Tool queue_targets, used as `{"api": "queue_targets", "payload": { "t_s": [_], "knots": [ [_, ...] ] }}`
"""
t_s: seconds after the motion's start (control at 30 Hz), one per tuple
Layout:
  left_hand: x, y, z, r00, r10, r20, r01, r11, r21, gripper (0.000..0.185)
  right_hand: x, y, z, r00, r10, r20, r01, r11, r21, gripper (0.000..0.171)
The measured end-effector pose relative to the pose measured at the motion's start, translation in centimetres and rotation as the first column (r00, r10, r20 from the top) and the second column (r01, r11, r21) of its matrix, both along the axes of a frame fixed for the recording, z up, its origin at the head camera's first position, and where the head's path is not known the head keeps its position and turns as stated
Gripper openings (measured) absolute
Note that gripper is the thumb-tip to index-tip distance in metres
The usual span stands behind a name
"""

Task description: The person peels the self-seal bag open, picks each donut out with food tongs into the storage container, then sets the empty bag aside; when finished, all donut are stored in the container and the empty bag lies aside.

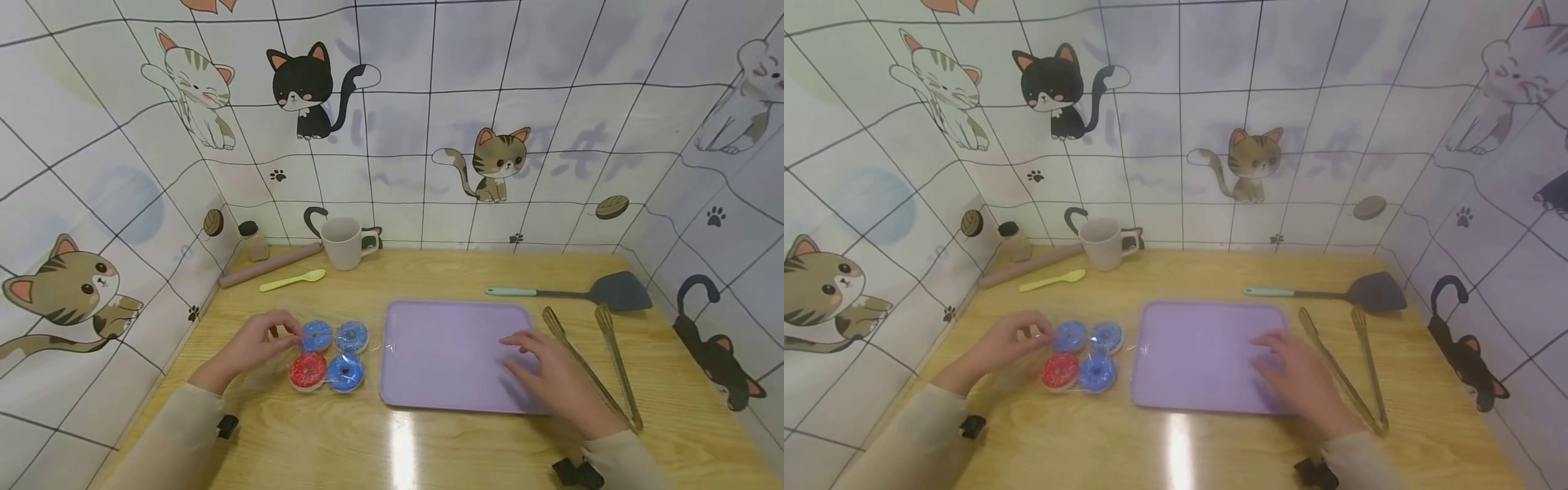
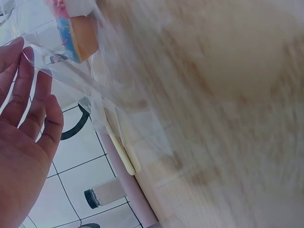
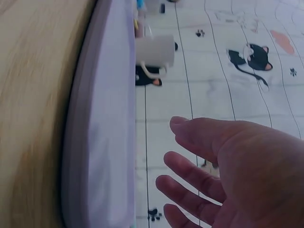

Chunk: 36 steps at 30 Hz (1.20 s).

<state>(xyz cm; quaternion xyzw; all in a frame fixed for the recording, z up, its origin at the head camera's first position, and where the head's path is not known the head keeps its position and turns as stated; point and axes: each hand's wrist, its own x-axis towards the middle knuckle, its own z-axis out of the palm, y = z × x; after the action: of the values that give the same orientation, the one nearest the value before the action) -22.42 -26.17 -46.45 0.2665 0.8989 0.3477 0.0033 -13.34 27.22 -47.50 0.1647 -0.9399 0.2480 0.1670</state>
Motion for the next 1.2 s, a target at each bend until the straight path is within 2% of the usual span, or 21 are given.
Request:
{"api": "queue_targets", "payload": {
  "t_s": [0.13,0.27,0.43,0.67,0.8,0.93,1.07,1.2],
  "knots": [
    [0.1,0.1,0.0,1.0,0.009,-0.009,-0.009,1.0,-0.002,0.01,0.8,2.1,0.6,0.998,-0.053,-0.025,0.053,0.999,0.003,0.036],
    [0.1,0.3,-0.1,1.0,0.006,-0.01,-0.006,1.0,0.002,0.01,1.5,5.1,0.6,0.994,-0.096,0.046,0.096,0.995,0.002,0.039],
    [0.2,0.3,-0.1,1.0,0.011,-0.002,-0.011,1.0,-0.006,0.012,2.4,8.9,0.5,0.977,-0.163,0.136,0.16,0.987,0.029,0.046],
    [0.2,0.0,0.0,1.0,0.029,-0.006,-0.029,0.999,-0.022,0.013,2.8,11.5,0.0,0.96,-0.229,0.164,0.219,0.973,0.075,0.056],
    [0.3,-0.1,0.0,1.0,0.024,0.001,-0.024,1.0,-0.011,0.011,2.7,12.4,-0.5,0.948,-0.264,0.18,0.248,0.963,0.107,0.066],
    [0.2,-0.1,0.0,1.0,0.022,0.003,-0.022,1.0,-0.015,0.009,2.4,13.1,-1.2,0.931,-0.295,0.215,0.264,0.951,0.16,0.086],
    [0.1,-0.2,0.1,1.0,0.02,-0.011,-0.02,1.0,-0.021,0.009,2.0,13.7,-1.8,0.904,-0.316,0.288,0.269,0.944,0.192,0.106],
    [0.0,-0.2,0.0,1.0,0.007,-0.028,-0.008,1.0,-0.027,0.008,1.9,14.2,-2.1,0.878,-0.322,0.355,0.266,0.943,0.197,0.113]
  ]
}}
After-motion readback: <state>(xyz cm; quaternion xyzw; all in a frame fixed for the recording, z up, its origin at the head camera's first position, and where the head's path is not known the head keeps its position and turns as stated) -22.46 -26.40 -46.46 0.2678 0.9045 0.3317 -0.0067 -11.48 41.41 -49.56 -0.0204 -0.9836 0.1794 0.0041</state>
